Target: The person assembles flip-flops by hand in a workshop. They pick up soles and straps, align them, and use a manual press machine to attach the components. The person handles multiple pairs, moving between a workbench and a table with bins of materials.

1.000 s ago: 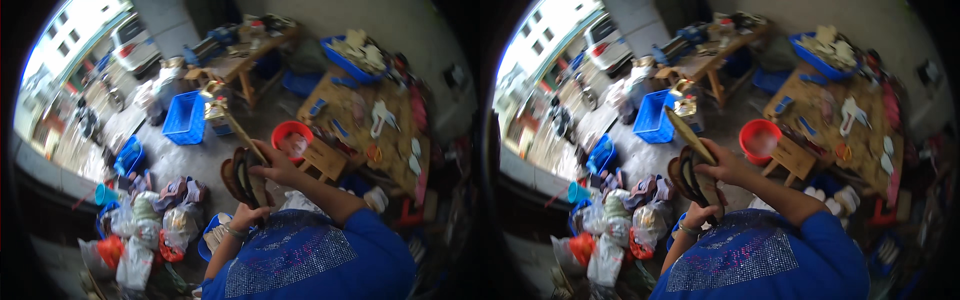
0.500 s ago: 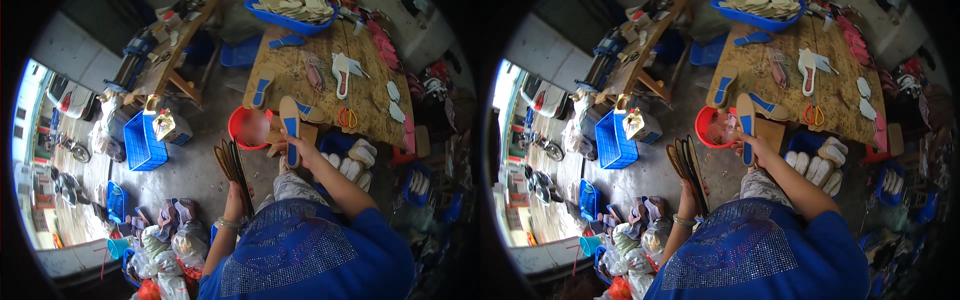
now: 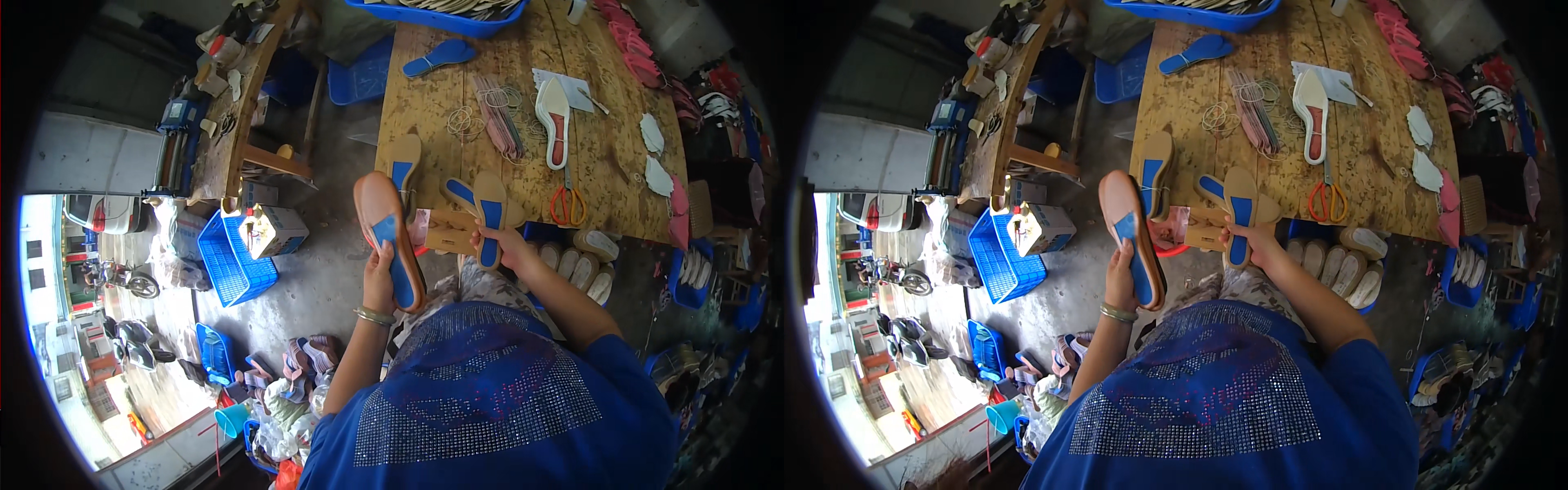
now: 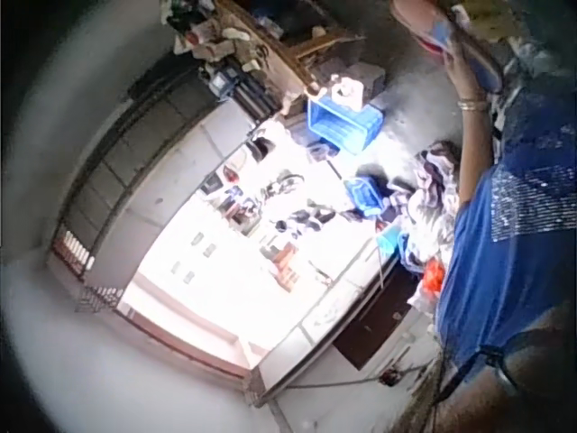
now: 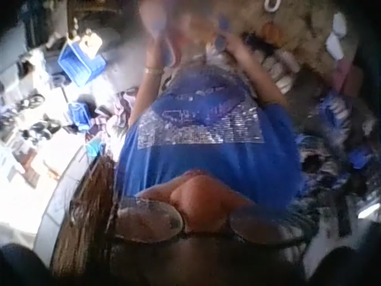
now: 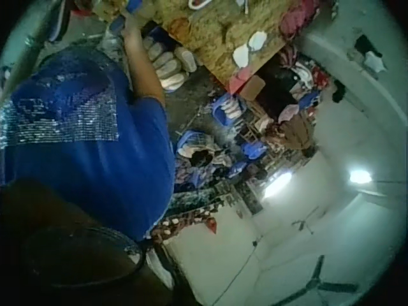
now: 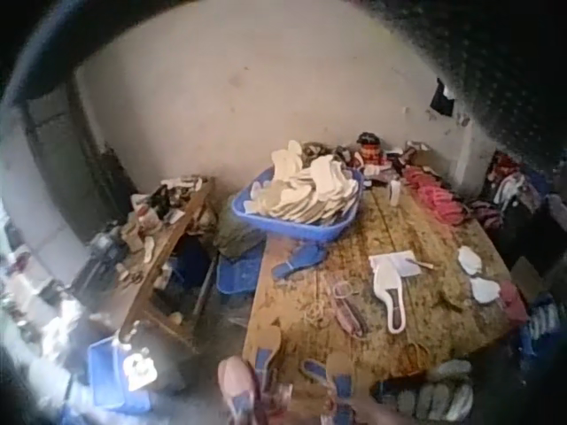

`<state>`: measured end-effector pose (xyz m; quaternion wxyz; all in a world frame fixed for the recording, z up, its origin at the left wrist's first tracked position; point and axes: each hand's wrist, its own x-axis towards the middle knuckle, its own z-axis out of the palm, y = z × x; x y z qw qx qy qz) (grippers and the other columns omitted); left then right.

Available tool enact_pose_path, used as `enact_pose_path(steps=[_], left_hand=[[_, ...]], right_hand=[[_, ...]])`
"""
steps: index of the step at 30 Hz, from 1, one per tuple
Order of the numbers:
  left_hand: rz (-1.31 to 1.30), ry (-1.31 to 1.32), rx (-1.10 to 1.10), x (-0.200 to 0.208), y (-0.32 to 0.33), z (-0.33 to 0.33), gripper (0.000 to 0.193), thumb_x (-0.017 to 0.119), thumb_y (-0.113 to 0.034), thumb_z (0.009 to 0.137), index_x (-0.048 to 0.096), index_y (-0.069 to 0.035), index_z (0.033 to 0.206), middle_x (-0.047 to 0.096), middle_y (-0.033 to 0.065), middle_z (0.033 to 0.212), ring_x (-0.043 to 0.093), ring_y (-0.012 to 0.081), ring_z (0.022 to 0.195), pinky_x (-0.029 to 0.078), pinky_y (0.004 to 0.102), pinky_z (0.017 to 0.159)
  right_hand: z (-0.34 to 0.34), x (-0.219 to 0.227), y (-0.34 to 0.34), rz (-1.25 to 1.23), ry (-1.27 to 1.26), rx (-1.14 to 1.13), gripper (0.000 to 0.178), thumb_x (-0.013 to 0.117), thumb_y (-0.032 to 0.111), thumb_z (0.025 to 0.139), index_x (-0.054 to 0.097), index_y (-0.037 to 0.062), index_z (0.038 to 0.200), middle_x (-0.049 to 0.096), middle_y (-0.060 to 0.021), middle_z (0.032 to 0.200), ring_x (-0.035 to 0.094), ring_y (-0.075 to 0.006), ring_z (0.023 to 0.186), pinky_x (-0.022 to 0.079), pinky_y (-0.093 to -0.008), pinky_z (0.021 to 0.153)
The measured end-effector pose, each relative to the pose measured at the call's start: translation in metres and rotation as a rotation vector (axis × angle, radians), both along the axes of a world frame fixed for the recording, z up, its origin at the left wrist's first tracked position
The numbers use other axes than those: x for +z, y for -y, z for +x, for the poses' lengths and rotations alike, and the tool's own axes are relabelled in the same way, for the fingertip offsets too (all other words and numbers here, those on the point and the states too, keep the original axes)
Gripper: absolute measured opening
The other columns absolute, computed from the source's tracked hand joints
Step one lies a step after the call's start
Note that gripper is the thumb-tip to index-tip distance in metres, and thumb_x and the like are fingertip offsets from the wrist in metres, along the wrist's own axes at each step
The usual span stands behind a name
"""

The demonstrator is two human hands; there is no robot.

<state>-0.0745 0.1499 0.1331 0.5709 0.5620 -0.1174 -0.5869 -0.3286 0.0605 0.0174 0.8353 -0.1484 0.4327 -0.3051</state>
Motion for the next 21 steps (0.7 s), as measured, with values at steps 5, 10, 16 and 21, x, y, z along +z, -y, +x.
enact_pose_path(steps=[5,10,16,21], left_hand=[[-0.035,0.007,0.099,0.0,0.025,0.033,0.031,0.054,-0.031,0.096,0.053,-0.006,0.113,0.063,0.0047,0.098,0.063,0.012,0.081,0.053,0.0268,0.07],[-0.041,0.088,-0.118,-0.001,0.061,0.052,0.032,0.053,-0.028,0.097,0.05,-0.004,0.118,0.062,0.0045,0.104,0.06,0.0105,0.089,0.051,0.0268,0.078],[0.008,0.1,-0.542,-0.03,0.139,0.018,0.044,0.059,-0.032,0.092,0.05,0.001,0.12,0.061,0.0058,0.105,0.057,0.0114,0.091,0.046,0.0265,0.081],[0.052,0.332,-0.705,-0.101,0.188,-0.013,0.052,0.066,-0.038,0.085,0.052,0.003,0.115,0.064,0.014,0.102,0.063,0.0207,0.09,0.049,0.0327,0.078]], right_hand=[[0.029,-0.002,0.018,-0.015,-0.025,-0.024,0.018,0.06,0.014,0.09,0.058,0.0025,0.104,0.064,-0.0093,0.082,0.065,-0.0217,0.076,0.054,-0.0316,0.069],[0.033,-0.012,0.015,-0.134,-0.187,-0.19,0.018,0.057,0.016,0.092,0.055,0.002,0.103,0.063,-0.0086,0.08,0.063,-0.0188,0.07,0.052,-0.0286,0.065],[-0.024,-0.038,0.01,-0.201,-0.797,-0.706,0.03,0.06,0.01,0.088,0.048,0.0062,0.115,0.058,-0.0048,0.084,0.055,-0.0103,0.064,0.047,-0.0228,0.058],[-0.026,-0.059,-0.001,-0.063,-0.975,-0.768,0.058,0.072,0.013,0.079,0.038,0.0113,0.126,0.048,-0.002,0.088,0.052,-0.013,0.069,0.047,-0.0234,0.056]])
